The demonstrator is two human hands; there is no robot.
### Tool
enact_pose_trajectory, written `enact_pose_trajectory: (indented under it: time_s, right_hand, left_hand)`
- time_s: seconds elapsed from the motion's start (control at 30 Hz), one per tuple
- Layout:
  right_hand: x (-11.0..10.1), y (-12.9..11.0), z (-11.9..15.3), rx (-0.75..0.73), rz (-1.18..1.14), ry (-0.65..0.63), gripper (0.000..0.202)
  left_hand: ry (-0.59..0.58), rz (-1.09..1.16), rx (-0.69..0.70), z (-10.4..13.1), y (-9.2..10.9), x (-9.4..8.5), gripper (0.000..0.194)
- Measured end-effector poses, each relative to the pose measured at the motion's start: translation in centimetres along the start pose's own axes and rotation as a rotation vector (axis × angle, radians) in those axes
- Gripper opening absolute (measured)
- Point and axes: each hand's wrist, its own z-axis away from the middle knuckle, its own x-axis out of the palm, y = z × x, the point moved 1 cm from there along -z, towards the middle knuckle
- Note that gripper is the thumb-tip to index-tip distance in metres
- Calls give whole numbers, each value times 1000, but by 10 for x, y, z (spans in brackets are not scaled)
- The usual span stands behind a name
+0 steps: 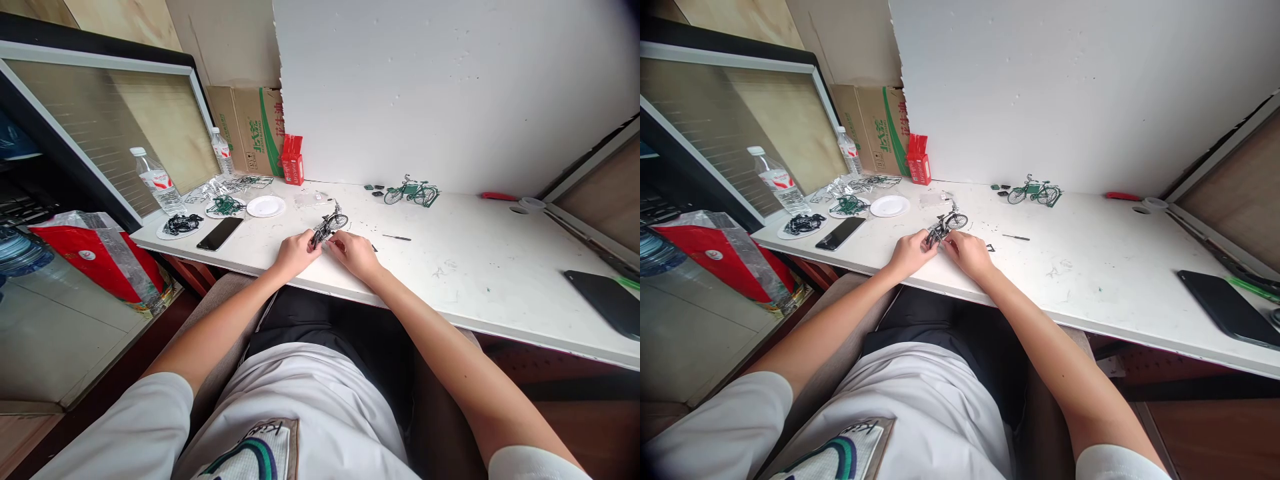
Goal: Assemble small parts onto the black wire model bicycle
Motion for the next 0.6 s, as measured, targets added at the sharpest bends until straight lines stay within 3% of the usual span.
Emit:
enact_pose_trajectory:
  time_s: [0.23, 0.6]
  right_hand:
    - [-2, -2, 1, 17, 48, -39, 44]
    - [-3, -3, 1, 42, -23, -24, 23]
  left_hand:
    - [-14, 35, 14, 0, 2, -1, 15]
    - [-11, 13, 2, 1, 1, 0, 13]
